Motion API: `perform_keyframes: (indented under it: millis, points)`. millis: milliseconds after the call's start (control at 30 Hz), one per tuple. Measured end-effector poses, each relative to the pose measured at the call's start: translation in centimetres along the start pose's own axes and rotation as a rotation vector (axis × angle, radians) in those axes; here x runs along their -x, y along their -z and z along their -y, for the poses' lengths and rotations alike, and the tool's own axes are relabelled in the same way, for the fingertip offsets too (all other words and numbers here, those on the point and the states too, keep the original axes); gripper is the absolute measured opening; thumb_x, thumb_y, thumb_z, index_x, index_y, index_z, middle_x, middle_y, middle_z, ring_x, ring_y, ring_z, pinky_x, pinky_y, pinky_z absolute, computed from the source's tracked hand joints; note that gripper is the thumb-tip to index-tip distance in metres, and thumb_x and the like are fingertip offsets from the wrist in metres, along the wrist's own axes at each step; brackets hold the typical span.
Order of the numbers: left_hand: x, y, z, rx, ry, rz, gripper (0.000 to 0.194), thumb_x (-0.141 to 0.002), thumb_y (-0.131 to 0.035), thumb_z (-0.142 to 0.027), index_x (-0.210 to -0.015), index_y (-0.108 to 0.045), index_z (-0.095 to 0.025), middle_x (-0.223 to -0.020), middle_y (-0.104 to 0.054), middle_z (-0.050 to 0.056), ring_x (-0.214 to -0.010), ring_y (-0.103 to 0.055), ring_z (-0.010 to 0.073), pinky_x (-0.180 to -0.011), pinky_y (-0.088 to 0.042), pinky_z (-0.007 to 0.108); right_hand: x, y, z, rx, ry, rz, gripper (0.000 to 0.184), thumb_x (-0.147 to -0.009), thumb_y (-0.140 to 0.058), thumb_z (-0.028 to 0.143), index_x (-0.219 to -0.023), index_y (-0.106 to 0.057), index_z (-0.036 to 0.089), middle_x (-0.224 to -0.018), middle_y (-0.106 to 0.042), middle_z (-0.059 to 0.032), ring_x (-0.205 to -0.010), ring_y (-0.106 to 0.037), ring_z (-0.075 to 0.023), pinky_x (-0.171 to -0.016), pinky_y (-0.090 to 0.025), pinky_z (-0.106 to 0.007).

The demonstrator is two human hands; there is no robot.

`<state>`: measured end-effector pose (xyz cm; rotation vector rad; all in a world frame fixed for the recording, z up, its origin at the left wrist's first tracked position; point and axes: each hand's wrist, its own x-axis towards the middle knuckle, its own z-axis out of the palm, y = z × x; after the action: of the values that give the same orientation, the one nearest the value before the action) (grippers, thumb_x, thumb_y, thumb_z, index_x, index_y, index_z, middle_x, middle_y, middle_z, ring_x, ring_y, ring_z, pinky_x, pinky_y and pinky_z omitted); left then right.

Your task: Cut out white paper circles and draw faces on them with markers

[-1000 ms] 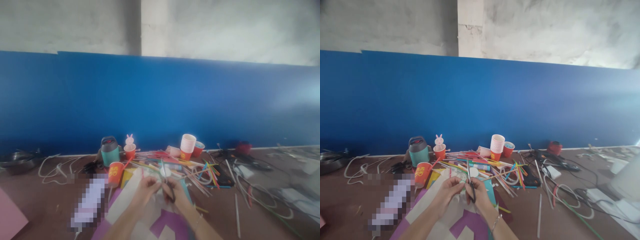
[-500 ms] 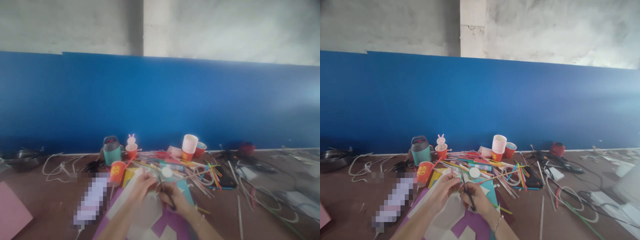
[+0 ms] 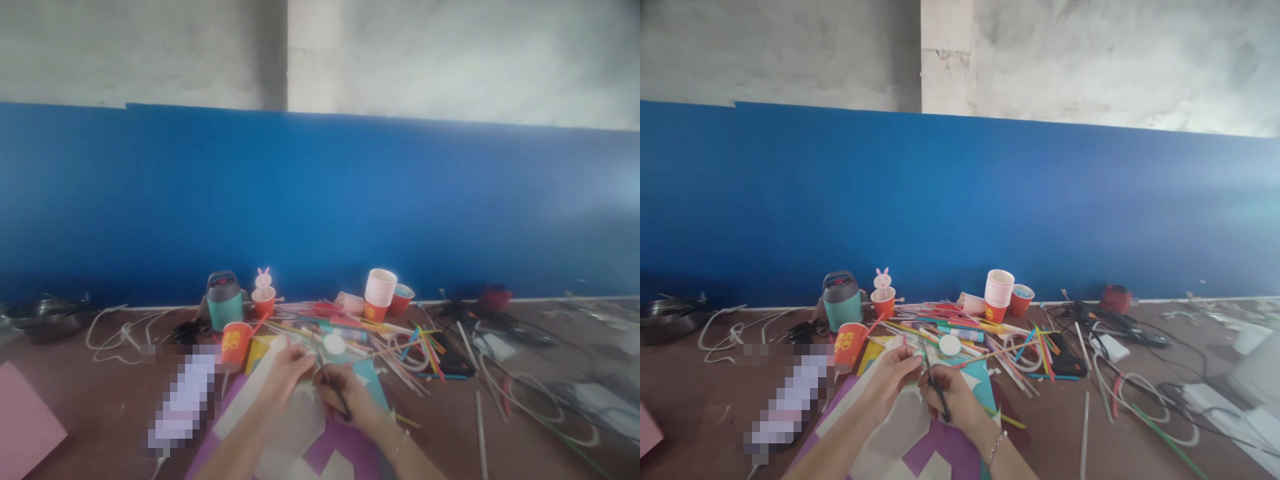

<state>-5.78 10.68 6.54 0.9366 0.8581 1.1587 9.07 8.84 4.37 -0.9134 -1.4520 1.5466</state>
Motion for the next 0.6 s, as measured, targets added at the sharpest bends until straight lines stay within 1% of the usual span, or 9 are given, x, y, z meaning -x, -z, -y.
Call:
perform_keyframes:
  millis: [233, 333, 433, 600]
  points:
    - [-0.09, 0.04, 0.03, -0.012, 0.01, -0.023, 0.027, -0.059, -0.079, -0.032, -0.062, -0.059, -0.015, -0.058, -0.062, -0.001, -0.056, -0.054, 0.0099, -0.061, -0.04, 0.022, -0.1, -0.18, 0.21, -0.041, -0.006, 0.003, 0.03, -0.069, -0.061, 0.05, -0.071, -0.053, 0.021, -0.039, -0.03, 0.0126, -0.03, -0.019, -0.0047, -0.033, -0.023, -0.021]
    - [-0.1, -0.01, -0.02, -0.014, 0.01, -0.021, 0.027, -0.058, -0.08, -0.032, -0.062, -0.06, -0.015, -0.058, -0.062, -0.001, -0.057, -0.054, 0.0099, -0.061, -0.04, 0.022, 0.01, -0.29, 0.56, -0.052, -0.016, 0.009, 0.028, -0.068, -0.062, 0.047, -0.069, -0.051, 0.021, -0.038, -0.028, 0.0132, -0.03, -0.018, -0.0045, -0.034, -0.024, -0.02]
    - [-0.1, -0.06, -0.1, -0.013, 0.017, -0.023, 0.028, -0.056, -0.081, -0.033, -0.06, -0.059, -0.015, -0.057, -0.062, 0.0, -0.056, -0.054, 0.0103, -0.061, -0.04, 0.022, 0.08, -0.4, 0.79, -0.041, -0.01, 0.001, 0.028, -0.07, -0.06, 0.047, -0.067, -0.05, 0.021, -0.037, -0.028, 0.0131, -0.03, -0.019, -0.0046, -0.034, -0.025, -0.02]
    - [0.17, -0.2, -0.44, -0.011, 0.015, -0.017, 0.028, -0.059, -0.08, -0.034, -0.061, -0.059, -0.015, -0.058, -0.062, 0.0, -0.057, -0.054, 0.01, -0.06, -0.04, 0.021, -0.01, -0.48, 0.69, -0.056, -0.022, -0.007, 0.029, -0.069, -0.059, 0.047, -0.064, -0.048, 0.022, -0.037, -0.028, 0.0126, -0.031, -0.018, -0.0046, -0.034, -0.024, -0.02]
